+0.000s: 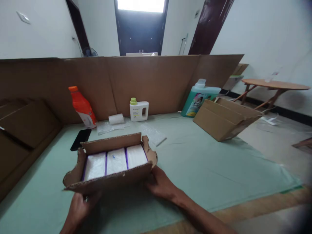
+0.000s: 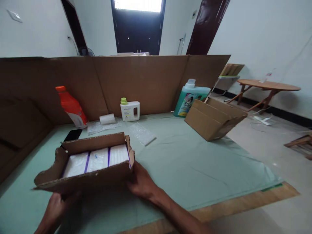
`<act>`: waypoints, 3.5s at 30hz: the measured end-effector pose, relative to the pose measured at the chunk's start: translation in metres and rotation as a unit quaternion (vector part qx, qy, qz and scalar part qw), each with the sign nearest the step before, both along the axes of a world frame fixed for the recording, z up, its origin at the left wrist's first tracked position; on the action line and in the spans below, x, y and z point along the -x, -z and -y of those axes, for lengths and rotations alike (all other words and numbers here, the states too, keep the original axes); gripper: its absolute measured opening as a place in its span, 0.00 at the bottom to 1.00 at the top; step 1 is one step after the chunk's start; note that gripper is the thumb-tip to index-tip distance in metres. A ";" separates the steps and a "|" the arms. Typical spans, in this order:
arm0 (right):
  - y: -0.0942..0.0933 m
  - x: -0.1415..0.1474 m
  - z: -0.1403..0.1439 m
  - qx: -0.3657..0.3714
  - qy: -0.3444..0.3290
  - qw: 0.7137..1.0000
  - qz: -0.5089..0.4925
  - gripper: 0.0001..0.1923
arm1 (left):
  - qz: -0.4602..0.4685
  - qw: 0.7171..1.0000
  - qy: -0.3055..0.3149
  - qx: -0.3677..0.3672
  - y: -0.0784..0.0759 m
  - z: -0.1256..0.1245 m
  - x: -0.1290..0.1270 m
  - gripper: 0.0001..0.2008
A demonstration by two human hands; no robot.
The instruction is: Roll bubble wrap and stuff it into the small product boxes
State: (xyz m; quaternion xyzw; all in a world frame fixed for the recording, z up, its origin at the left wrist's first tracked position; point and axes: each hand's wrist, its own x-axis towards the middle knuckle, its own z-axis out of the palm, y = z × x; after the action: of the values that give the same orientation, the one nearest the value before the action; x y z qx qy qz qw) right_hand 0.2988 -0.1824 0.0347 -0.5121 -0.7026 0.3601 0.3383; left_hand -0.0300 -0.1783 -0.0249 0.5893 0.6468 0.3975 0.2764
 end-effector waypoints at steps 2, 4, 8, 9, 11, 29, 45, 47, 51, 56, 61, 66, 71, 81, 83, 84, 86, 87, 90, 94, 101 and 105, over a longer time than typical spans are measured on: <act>0.004 0.000 -0.025 0.006 -0.004 1.000 -0.017 0.32 | 0.006 0.999 -0.022 0.025 -0.017 -0.030 -0.001 0.28; 0.010 -0.008 -0.046 0.001 -0.018 0.999 -0.034 0.34 | 0.020 0.999 -0.026 0.038 -0.028 -0.055 -0.010 0.33; 0.022 -0.046 -0.083 -0.113 0.029 0.989 0.090 0.30 | 0.057 0.998 -0.024 0.022 -0.023 -0.071 -0.034 0.40; 0.024 -0.057 -0.093 -0.141 0.061 0.977 0.148 0.28 | 0.073 0.997 -0.021 0.017 -0.019 -0.071 -0.039 0.40; 0.028 -0.075 -0.112 -0.165 0.121 0.951 0.232 0.24 | 0.106 0.994 -0.007 0.011 -0.013 -0.070 -0.045 0.38; -0.041 -0.084 0.117 -0.224 0.293 0.929 0.026 0.06 | 0.543 0.739 0.205 0.343 -0.032 0.086 -0.123 0.48; -0.018 0.014 0.068 -0.309 0.012 0.931 0.196 0.41 | 0.511 0.839 0.043 0.183 -0.083 0.070 -0.074 0.35; -0.003 0.013 0.061 -0.239 -0.039 0.944 0.224 0.39 | 0.489 0.853 0.030 0.181 -0.082 0.069 -0.063 0.33; 0.018 -0.001 0.062 -0.165 -0.056 0.958 0.229 0.27 | 0.345 0.922 0.024 0.171 -0.064 0.065 -0.022 0.32; 0.029 0.001 0.060 -0.144 -0.058 0.944 0.292 0.18 | 0.110 0.990 0.028 0.087 -0.042 0.046 0.005 0.24; 0.034 -0.005 0.049 -0.173 -0.002 0.923 0.344 0.15 | -0.104 0.992 0.044 0.061 -0.037 0.028 0.003 0.30; 0.022 -0.034 0.032 -0.177 0.062 0.939 0.288 0.18 | -0.151 0.988 0.022 -0.017 -0.040 0.004 0.016 0.30; 0.002 -0.029 -0.024 -0.105 0.100 0.974 0.173 0.32 | 0.025 0.997 0.074 -0.028 -0.044 -0.053 0.001 0.38; -0.001 0.008 -0.099 0.035 0.136 0.987 0.079 0.28 | 0.062 0.997 0.038 0.012 -0.041 -0.082 -0.044 0.26; 0.000 0.002 -0.101 0.029 0.128 0.986 0.099 0.28 | 0.049 0.997 0.049 0.014 -0.043 -0.085 -0.038 0.26; 0.002 -0.003 -0.099 0.015 0.123 0.987 0.107 0.28 | 0.042 0.997 0.056 0.011 -0.043 -0.084 -0.033 0.27; 0.006 -0.011 -0.087 -0.049 0.134 0.982 0.123 0.29 | 0.001 0.998 0.060 -0.018 -0.040 -0.073 -0.024 0.32; 0.008 -0.013 -0.076 -0.093 0.148 0.976 0.132 0.28 | -0.039 0.996 0.058 -0.047 -0.038 -0.062 -0.021 0.34; 0.013 0.007 -0.033 -0.208 0.128 0.954 0.175 0.23 | -0.183 0.967 0.105 -0.146 -0.031 -0.021 -0.023 0.35; 0.025 0.062 0.017 -0.207 -0.096 0.942 0.247 0.23 | -0.306 0.885 0.313 -0.157 -0.019 0.020 -0.033 0.35; 0.051 -0.043 0.066 -0.137 0.027 0.933 0.331 0.21 | -0.329 0.860 0.379 -0.094 -0.013 0.029 0.020 0.30; 0.046 -0.092 0.073 -0.138 0.155 0.924 0.322 0.21 | -0.268 0.931 0.225 -0.107 -0.013 0.024 0.037 0.21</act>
State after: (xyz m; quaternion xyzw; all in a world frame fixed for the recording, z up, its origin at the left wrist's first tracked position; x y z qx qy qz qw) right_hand 0.3910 -0.2552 -0.0114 -0.6513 -0.7280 0.0181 0.2132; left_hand -0.0670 -0.2023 -0.0123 0.8301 0.5008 0.2192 0.1099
